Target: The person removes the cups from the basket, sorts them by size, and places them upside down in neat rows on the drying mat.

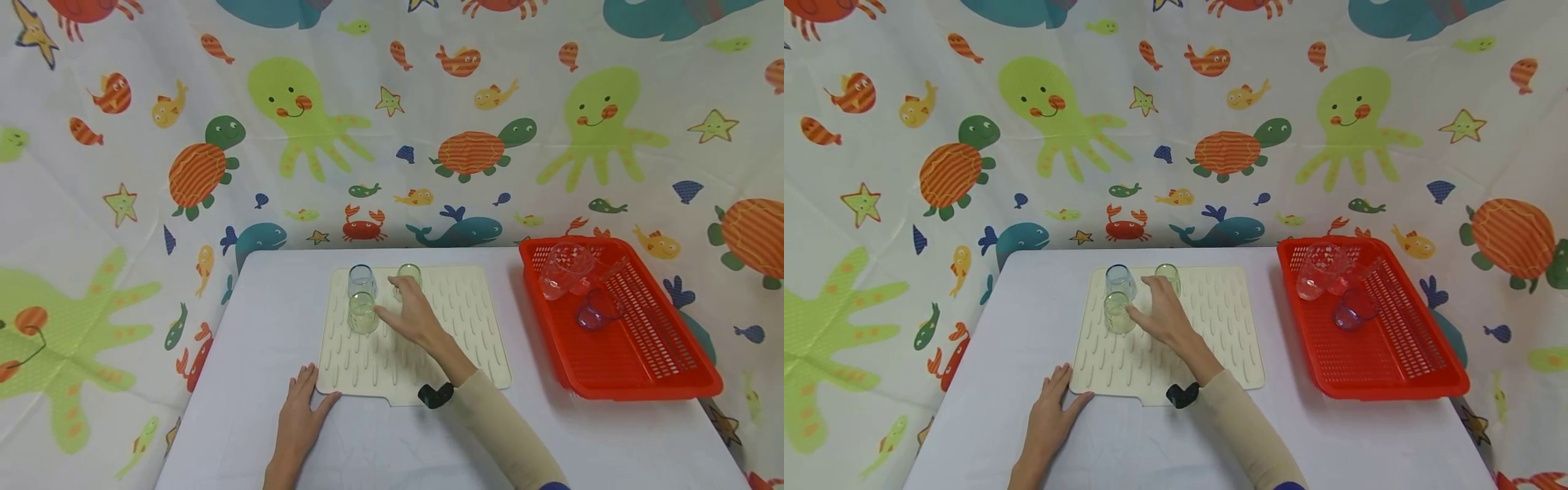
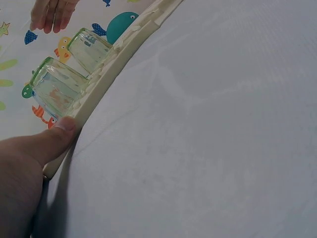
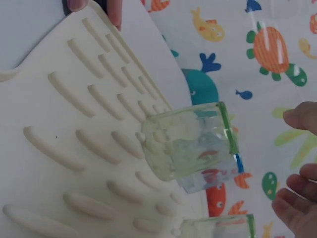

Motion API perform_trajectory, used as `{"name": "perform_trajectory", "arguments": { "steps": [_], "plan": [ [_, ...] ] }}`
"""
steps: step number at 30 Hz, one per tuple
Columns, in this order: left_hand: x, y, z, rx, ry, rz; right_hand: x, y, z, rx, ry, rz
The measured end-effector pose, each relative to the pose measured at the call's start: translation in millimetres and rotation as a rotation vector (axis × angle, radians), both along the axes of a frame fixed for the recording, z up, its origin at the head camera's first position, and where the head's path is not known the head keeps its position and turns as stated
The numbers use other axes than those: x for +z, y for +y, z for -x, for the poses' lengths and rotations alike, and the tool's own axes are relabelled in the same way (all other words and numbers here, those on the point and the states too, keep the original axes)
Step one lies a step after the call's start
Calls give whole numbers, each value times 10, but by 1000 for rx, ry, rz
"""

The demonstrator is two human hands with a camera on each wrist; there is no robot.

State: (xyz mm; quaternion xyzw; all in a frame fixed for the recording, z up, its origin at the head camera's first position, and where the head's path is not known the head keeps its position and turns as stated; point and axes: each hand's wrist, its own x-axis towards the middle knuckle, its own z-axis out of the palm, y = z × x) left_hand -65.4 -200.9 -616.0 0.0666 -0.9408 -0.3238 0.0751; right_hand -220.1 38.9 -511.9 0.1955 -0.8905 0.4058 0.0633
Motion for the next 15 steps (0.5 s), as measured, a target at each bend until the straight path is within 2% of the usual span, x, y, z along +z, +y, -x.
{"name": "perform_trajectory", "arguments": {
  "steps": [5,15],
  "plan": [
    [5,-11,2,-4,-31,-8,84,93,-17,0,46,10],
    [20,-12,-4,0,-44,-6,250,267,-46,-45,56,35]
  ]
}}
